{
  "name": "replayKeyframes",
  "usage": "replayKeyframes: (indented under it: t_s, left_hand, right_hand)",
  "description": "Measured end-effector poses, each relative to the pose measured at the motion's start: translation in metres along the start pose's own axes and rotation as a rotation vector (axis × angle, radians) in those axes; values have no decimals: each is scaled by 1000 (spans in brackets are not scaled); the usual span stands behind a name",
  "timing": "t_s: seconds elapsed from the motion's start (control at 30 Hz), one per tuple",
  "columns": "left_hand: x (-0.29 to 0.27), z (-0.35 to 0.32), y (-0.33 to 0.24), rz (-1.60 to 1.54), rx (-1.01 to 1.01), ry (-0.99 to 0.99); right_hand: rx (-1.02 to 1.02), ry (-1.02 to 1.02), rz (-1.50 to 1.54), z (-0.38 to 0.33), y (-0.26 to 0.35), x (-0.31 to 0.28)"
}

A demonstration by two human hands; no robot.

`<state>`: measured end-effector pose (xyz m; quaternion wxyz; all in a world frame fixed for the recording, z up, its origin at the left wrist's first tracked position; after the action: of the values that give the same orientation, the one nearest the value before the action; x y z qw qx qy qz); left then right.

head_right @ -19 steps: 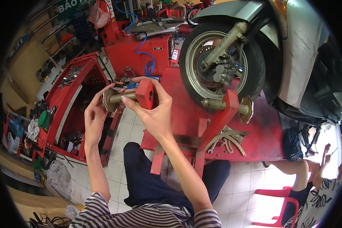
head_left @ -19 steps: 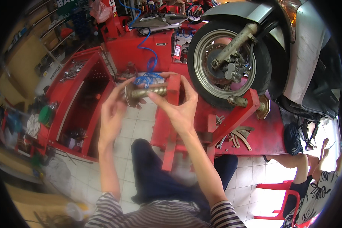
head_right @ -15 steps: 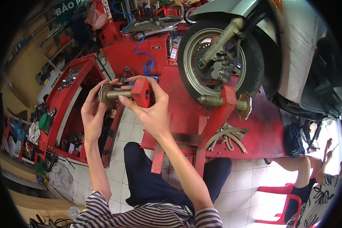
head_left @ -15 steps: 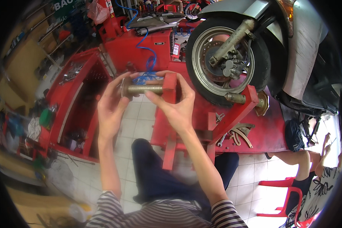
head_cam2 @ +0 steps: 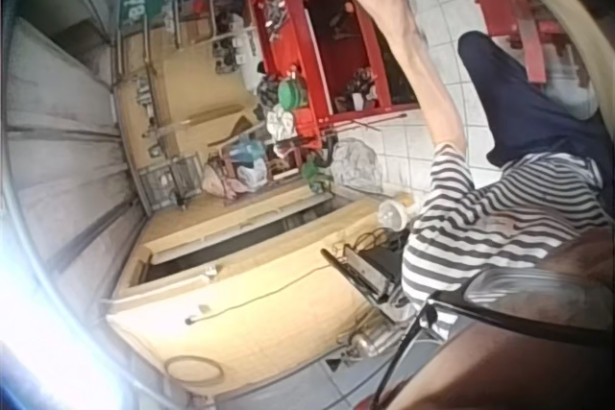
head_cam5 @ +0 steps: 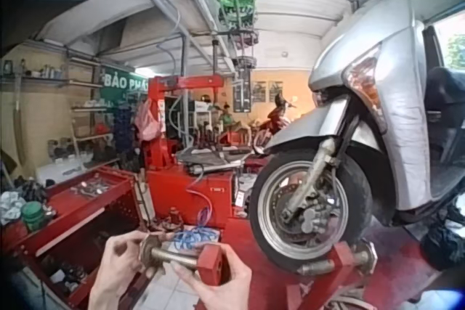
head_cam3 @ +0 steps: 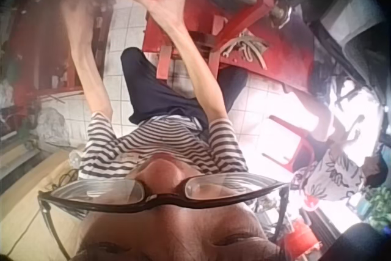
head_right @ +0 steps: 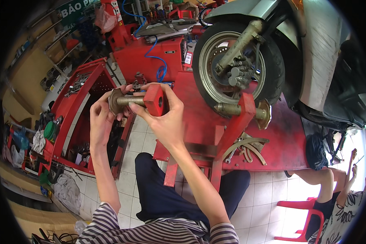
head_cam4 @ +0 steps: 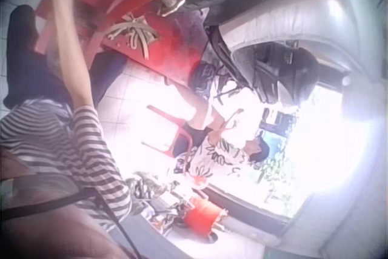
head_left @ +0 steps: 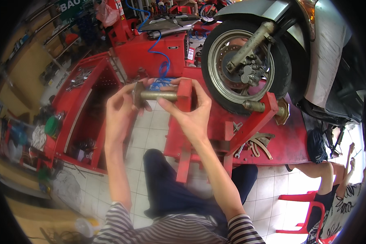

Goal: The person picks up a large metal bolt and manually threads it through a red metal frame, turning it several times to secure it before picking up a metal plate.

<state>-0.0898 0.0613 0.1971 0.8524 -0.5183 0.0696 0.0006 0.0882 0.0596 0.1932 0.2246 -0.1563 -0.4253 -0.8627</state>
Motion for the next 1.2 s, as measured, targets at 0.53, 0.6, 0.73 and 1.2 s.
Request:
replayKeyframes:
  t_s: [0.53,0.6,0.73,1.2]
  left_hand:
    - [6,-1,13,-1,37,120]
    - [8,-2,11,-15,71,154]
    - [5,-2,16,96,50,198]
    - [7,-2,10,49,166,109]
  right_hand:
    - [-8,-2,-11,0,1,1]
    - [-1,-20,-7,-1,1,1]
    - [-47,-26,-81,-2,3,0]
    - [-1,-37,-58,-1,-3,-1]
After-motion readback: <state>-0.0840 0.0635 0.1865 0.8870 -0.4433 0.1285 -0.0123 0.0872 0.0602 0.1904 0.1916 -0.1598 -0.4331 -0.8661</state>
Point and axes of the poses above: each hand's wrist, its own z-axis towards the middle knuckle, its own x-axis out of the palm, y = z × x, the point moved 9 cm from there along z, towards the middle knuckle, and after that the axes turned 14 degrees about z, right-handed, at the moved point
